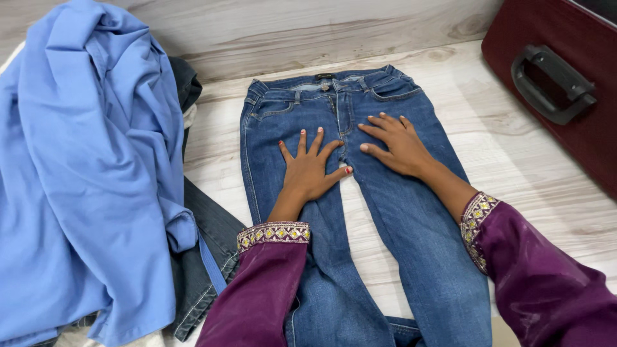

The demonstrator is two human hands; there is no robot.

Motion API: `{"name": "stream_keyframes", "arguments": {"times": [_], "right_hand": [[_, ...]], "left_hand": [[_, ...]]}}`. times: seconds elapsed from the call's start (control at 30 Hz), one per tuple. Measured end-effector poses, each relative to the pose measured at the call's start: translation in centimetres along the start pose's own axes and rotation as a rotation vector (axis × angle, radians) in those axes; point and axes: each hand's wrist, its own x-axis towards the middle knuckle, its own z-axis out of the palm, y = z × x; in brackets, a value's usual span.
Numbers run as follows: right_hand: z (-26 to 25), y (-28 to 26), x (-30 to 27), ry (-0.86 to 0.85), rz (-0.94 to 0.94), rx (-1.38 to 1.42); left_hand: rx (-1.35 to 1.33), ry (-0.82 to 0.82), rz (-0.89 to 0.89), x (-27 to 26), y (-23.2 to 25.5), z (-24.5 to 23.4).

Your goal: The person folds a pair of blue jeans and a light blue long-sleeved shirt on a white table. They then place the folded jeans into a maroon suitcase.

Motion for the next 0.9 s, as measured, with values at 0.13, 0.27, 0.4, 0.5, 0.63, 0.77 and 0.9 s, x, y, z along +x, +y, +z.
{"name": "stream_keyframes", "arguments": {"times": [0.13,0.27,0.4,0.5,0.63,0.77,0.9], "right_hand": [[-1.2,2.5,-0.9,0.362,0.219,-0.149],[-3.1,3.0,-0.3,0.324,0.621,-0.001],[-5.4,6.4,0.5,0.010,0.912,0.458],[-5.4,10.3,-0.5,-0.033,0.607,0.488],[-5.0,10.6,-0.5,0.139,0.710,0.719],[-4.1,9.8,-0.6,0.325,0.717,0.566],[-4.5,12.4,-0.2,0.356,0.829,1.142]], "left_hand": [[-0.023,0.017,0.005,-0.2,0.2,-0.1],[-0.023,0.043,0.008,-0.2,0.3,-0.2],[0.005,0.016,-0.014,0.1,0.5,-0.2],[0.016,0.011,-0.032,0.3,0.7,-0.1],[0.030,0.036,-0.069,1.4,1.9,0.3],[0.004,0.052,-0.079,3.0,3.3,1.0],[-0.013,0.045,-0.069,3.3,3.2,1.0]]}}
